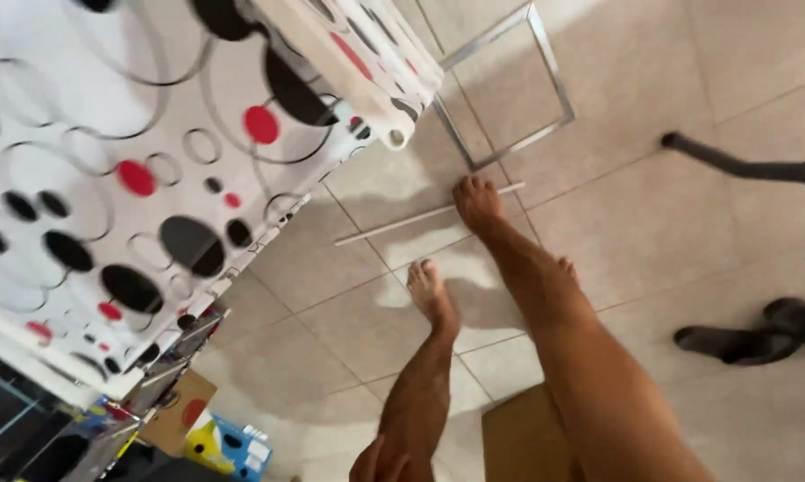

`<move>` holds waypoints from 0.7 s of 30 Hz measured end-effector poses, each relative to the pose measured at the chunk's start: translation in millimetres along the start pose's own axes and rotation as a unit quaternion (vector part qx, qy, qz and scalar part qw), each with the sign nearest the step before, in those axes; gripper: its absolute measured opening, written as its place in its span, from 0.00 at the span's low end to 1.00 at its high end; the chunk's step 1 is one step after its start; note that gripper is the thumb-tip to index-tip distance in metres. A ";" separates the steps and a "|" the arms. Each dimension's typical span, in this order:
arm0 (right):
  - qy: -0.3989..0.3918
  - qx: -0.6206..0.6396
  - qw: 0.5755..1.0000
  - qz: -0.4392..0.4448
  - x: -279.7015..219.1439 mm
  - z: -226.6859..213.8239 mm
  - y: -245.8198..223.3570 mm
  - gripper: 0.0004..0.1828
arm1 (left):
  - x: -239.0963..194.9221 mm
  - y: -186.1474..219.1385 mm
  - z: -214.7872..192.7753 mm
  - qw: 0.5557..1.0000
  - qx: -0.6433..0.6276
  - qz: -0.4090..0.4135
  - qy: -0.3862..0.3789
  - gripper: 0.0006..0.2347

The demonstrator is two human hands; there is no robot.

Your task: Assembling a multi-tier shoe rack by fitting metal poles into plastic side frames and securing them with a power drill.

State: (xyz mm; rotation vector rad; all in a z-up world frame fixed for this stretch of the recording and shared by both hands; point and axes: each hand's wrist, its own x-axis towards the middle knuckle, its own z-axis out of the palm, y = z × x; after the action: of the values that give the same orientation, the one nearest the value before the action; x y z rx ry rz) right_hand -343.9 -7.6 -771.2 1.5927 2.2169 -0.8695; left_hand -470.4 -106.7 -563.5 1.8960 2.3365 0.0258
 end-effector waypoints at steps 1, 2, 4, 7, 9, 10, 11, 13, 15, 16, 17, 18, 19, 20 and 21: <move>0.047 -0.036 0.997 -0.044 -2.3 9.8 0.3 0.12 | -3.5 -5.3 8.9 1.000 0.029 0.007 0.008 0.04; 0.099 -0.077 0.988 -0.089 1.3 13.4 5.1 0.12 | -1.7 -6.5 18.9 0.998 0.055 0.013 0.022 0.04; 0.102 -0.081 0.986 -0.100 -13.7 37.9 7.6 0.11 | -1.2 -8.3 24.2 0.998 0.055 0.015 0.034 0.05; 0.197 -0.096 0.969 -0.113 -90.1 15.6 -10.0 0.09 | -8.6 -5.8 7.8 0.996 0.057 0.022 0.072 0.04; 0.297 -0.120 0.941 -0.111 -162.5 1.6 -12.1 0.08 | -33.3 -8.1 11.6 0.993 0.047 0.030 0.108 0.03; 0.230 -0.074 0.968 -0.069 -189.5 7.8 -12.9 0.13 | -49.3 -16.4 28.6 0.994 0.041 0.017 0.099 0.02; 0.162 -0.025 0.986 -0.026 -195.7 18.5 -27.2 0.18 | -48.9 -29.2 57.9 0.995 0.035 0.003 0.090 0.03; 0.248 -0.077 0.965 -0.026 -265.3 -25.7 -48.6 0.18 | -37.5 2.6 12.6 0.978 -0.169 -0.087 0.087 0.08; 0.334 -0.137 0.932 -0.019 -325.0 -102.3 -61.3 0.20 | -11.0 42.1 -58.2 0.911 -0.376 -0.156 0.069 0.13; 0.078 0.008 0.997 0.006 -358.2 -157.4 -72.6 0.11 | 3.2 59.8 -112.2 0.865 -0.417 -0.279 0.022 0.07; -0.180 0.160 0.970 0.028 -392.5 -209.9 -85.9 0.06 | 15.3 76.4 -165.9 0.801 -0.449 -0.395 -0.032 0.09; -0.167 0.161 0.972 0.041 -426.6 -218.1 -85.6 0.06 | 1.3 76.3 -170.5 0.803 -0.457 -0.380 -0.038 0.09; 0.036 0.147 0.986 -0.071 -460.2 -224.4 -86.8 0.03 | -12.1 75.2 -173.7 0.958 -0.226 -0.173 -0.013 0.06; 0.238 0.110 0.948 -0.182 -484.4 -230.7 -79.7 0.07 | -15.0 81.9 -169.7 0.998 0.026 0.055 0.032 0.14; 0.253 0.096 0.947 -0.170 -475.7 -256.4 -79.5 0.07 | -57.7 68.3 -226.1 0.996 0.012 0.070 0.044 0.14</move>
State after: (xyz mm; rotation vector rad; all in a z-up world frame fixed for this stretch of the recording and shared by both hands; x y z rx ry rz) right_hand -217.9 -229.5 -288.2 1.6958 2.9141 -0.8557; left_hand -418.0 -132.8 -327.5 2.1088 2.2629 0.0967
